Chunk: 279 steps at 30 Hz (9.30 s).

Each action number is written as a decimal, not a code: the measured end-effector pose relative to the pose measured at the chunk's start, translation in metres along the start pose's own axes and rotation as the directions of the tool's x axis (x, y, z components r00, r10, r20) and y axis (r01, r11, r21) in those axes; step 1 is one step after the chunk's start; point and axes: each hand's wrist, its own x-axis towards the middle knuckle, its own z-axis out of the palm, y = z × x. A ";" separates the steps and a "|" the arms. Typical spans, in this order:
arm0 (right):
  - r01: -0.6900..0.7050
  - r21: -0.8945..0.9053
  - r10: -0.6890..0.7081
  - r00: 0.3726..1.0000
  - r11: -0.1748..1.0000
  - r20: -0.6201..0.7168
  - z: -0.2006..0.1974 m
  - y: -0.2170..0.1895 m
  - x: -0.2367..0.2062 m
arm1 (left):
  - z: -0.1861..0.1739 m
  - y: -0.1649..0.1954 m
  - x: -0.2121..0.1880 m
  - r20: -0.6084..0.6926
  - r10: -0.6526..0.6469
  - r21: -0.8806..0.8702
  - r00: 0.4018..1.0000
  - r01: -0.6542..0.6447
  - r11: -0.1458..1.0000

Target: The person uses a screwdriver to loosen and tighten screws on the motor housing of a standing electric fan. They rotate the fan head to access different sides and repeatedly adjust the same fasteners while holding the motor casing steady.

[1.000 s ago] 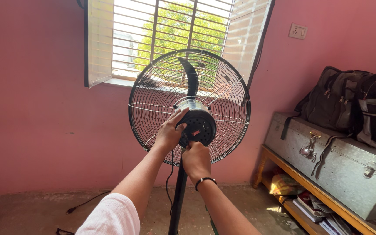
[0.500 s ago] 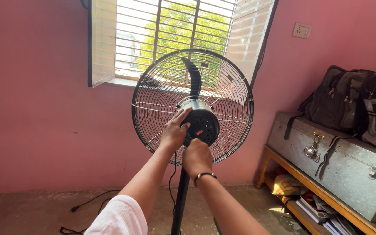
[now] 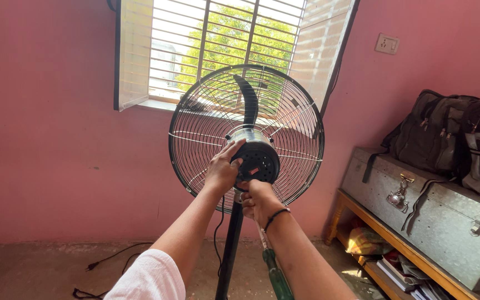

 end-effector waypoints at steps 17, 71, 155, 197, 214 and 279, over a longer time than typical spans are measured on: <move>0.275 -0.895 -0.725 0.685 0.351 -0.074 0.002 0.029 0.008 | -0.001 -0.006 -0.001 -0.003 0.034 -0.013 0.999 -0.034 0.999; 0.305 -0.909 -0.788 0.614 0.282 -0.038 -0.014 0.048 0.026 | -0.005 0.000 -0.002 0.047 -0.055 0.031 0.997 0.054 0.998; 0.287 -0.888 -0.742 0.665 0.360 -0.086 -0.006 0.048 0.018 | -0.003 0.007 -0.007 0.015 -0.041 -0.008 0.999 0.041 0.999; 0.239 -0.933 -0.794 0.603 0.269 -0.075 -0.011 0.051 0.011 | 0.000 0.006 -0.010 -0.007 -0.023 -0.079 1.000 0.023 0.997; 0.263 -0.919 -0.772 0.633 0.293 -0.065 -0.013 0.049 0.014 | 0.002 0.007 -0.011 0.022 -0.071 -0.061 0.997 0.073 0.995; 0.188 -0.958 -0.771 0.635 0.215 -0.048 -0.005 0.046 0.006 | -0.002 0.018 -0.014 0.012 -0.084 -0.061 0.996 0.084 0.995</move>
